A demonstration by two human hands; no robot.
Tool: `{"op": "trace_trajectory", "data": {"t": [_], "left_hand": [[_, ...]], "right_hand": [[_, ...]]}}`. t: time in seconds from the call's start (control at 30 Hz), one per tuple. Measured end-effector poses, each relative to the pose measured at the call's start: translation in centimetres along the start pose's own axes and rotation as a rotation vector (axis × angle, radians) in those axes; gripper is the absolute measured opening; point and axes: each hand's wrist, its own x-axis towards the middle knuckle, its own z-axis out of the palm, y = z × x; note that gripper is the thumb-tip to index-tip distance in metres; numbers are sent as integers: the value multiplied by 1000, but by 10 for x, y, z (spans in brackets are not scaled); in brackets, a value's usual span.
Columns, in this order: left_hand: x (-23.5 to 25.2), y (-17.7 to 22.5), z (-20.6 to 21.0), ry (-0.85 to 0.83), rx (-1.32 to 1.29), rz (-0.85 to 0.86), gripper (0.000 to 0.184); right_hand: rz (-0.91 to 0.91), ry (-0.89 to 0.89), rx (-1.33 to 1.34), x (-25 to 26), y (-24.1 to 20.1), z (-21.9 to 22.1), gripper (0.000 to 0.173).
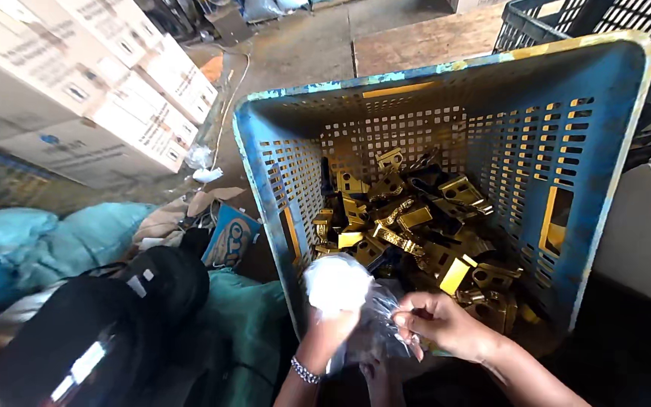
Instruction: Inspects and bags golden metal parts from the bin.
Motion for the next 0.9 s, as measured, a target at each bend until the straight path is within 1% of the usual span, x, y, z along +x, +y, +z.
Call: {"op": "trace_trajectory", "data": {"t": [0.03, 0.07, 0.1, 0.13, 0.17, 0.2, 0.23, 0.27, 0.3, 0.33, 0.37, 0.4, 0.43, 0.47, 0.5, 0.53, 0.57, 0.6, 0.63, 0.67, 0.7, 0.73, 0.77, 0.8, 0.83, 0.87, 0.9], "left_hand": [[6, -11, -11, 110, 104, 12, 44], [10, -13, -22, 166, 120, -30, 47], [11, -3, -31, 150, 55, -104, 50], [9, 11, -36, 56, -95, -196, 48], [3, 26, -34, -82, -283, -298, 44], [-4, 35, -28, -232, -434, -356, 42], [-9, 36, -20, -325, -522, -364, 41], [-11, 33, -17, -344, -549, -362, 39], [-11, 27, -16, -301, -537, -352, 33], [-7, 22, -16, -198, -509, -348, 28], [-1, 16, -17, -79, -477, -344, 25], [8, 9, -17, 22, -437, -326, 25], [16, 2, -18, 86, -389, -300, 25], [25, -3, -19, 117, -356, -275, 24], [33, -4, -20, 132, -362, -258, 23], [40, -3, -19, 134, -413, -258, 22], [45, 0, -16, 141, -479, -269, 21], [49, 4, -12, 165, -529, -293, 20], [51, 9, -6, 203, -551, -326, 23], [54, 12, 0, 240, -547, -354, 29], [55, 13, 5, 261, -534, -377, 37], [55, 13, 10, 271, -516, -386, 44], [54, 12, 14, 265, -498, -378, 50], [52, 11, 19, 254, -474, -355, 52], [50, 11, 22, 237, -449, -325, 51], [49, 12, 25, 215, -422, -291, 50], [46, 14, 28, 193, -394, -268, 47]], "right_hand": [[-7, 21, 25, 2, 2, 1, 6], [-18, 101, 53, 7, 3, 4, 6], [-43, 209, 49, 15, 5, 8, 18], [-80, 281, -18, 24, 7, 13, 27], [-150, 273, -127, 30, 12, 19, 30], [-240, 189, -235, 35, 14, 23, 29], [-309, 57, -313, 41, 14, 24, 29], [-323, -61, -361, 47, 11, 19, 29], [-278, -139, -363, 54, 4, 11, 33], [-209, -143, -347, 61, -3, 0, 35], [-149, -57, -362, 69, -12, -11, 33], [-119, 75, -443, 80, -18, -23, 30], [-81, 186, -604, 92, -22, -32, 31], [0, 244, -809, 106, -23, -39, 39], [146, 230, -973, 121, -21, -42, 49], [302, 170, -1087, 133, -17, -43, 55], [392, 133, -1147, 141, -8, -44, 55], [398, 143, -1149, 144, 1, -45, 51], [329, 202, -1087, 141, 9, -48, 47], [213, 291, -964, 135, 12, -51, 45], [96, 397, -785, 125, 9, -55, 46], [7, 500, -579, 113, 2, -57, 51], [-62, 567, -401, 99, -9, -56, 54], [-122, 555, -285, 83, -22, -56, 57], [-153, 475, -219, 68, -35, -54, 58], [-150, 348, -160, 54, -46, -50, 59], [-101, 209, -120, 44, -55, -42, 55]]}}
